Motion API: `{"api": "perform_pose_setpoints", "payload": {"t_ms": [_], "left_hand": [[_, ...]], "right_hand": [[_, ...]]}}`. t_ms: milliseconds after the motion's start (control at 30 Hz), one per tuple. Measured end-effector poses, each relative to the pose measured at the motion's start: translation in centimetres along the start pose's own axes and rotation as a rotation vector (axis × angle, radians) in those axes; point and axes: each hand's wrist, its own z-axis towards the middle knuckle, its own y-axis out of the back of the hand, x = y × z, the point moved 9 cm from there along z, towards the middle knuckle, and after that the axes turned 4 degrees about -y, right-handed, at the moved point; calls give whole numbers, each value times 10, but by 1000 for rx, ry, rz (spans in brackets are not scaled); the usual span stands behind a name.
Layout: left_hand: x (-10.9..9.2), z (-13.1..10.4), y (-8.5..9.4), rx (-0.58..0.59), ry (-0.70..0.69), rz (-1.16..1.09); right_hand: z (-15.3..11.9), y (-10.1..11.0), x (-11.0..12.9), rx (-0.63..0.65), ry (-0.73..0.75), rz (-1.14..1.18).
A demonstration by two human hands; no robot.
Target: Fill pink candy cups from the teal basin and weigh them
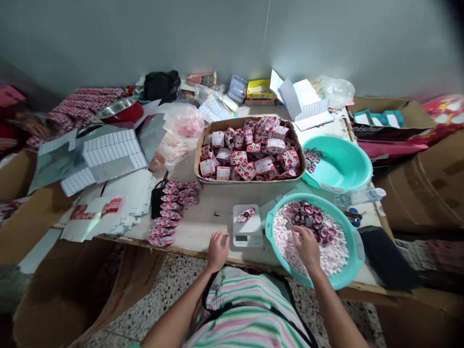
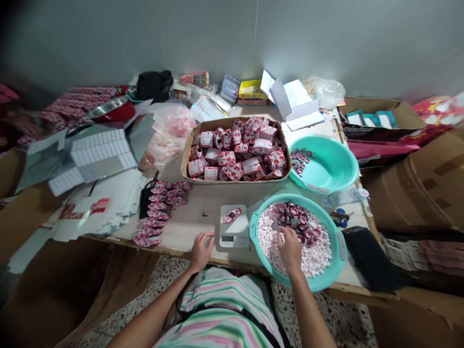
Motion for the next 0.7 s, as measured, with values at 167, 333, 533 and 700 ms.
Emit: {"api": "perform_pose_setpoints", "payload": {"t_ms": [167,333,533,700], "left_hand": [[-7,-1,0,-20,-1,4],[-17,21,-5,-47,-20,1],[-36,62,-13,-114,-60,-18],[-48,81,-18,-143,-89,-13]], "right_hand": [[8,-13,3,4,37,-115],[14,-28,6,74,77,-210],[20,-31,2,130,70,-228],[20,-27,-1,124,25,-215]]}}
